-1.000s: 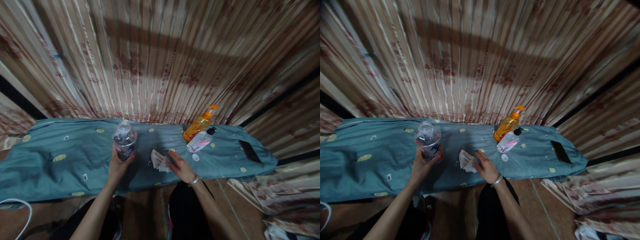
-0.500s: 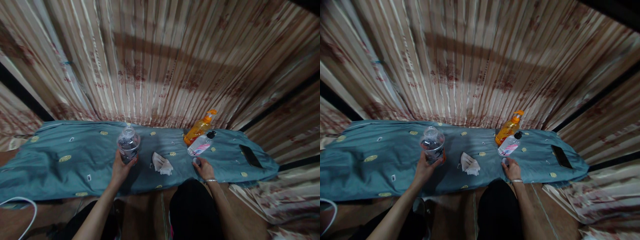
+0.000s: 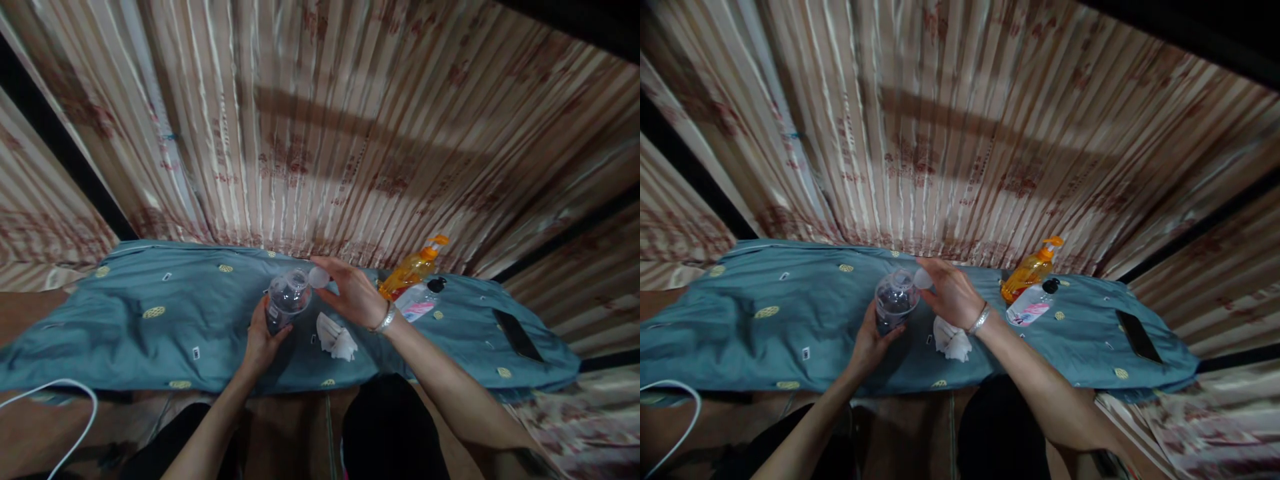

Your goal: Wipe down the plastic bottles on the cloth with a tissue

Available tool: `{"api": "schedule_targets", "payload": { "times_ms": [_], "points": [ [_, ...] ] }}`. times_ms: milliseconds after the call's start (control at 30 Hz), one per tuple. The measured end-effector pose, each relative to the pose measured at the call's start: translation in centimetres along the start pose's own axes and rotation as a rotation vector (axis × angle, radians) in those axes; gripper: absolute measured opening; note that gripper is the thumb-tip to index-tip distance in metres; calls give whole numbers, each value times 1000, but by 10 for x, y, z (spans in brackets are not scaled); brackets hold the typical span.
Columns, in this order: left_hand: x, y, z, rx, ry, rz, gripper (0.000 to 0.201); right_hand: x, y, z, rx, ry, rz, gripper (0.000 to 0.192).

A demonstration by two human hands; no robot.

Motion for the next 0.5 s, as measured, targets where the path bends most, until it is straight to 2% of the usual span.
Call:
{"api": "schedule_targets", "payload": {
  "times_ms": [100,267,500],
  "points": [
    [-5,-3,2,-31,2,2,102,4,10,11,35,-52,74,61],
    [-11,-7,4,-91,23,11,99,6,10,26,134,-136,186,51],
    [-15,-10,6,-152,63,15,80,9,17,34,287,-241,268,45]
  ]
}}
Point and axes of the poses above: each hand's wrist, its own y-axis towards the middle knuckle, its own x-axis out of the back of the hand, z = x × y, the point moved 7 cm from there along y, towards the middle knuckle, and after that the axes turned 9 degrees about -x, right-handed, at the moved point
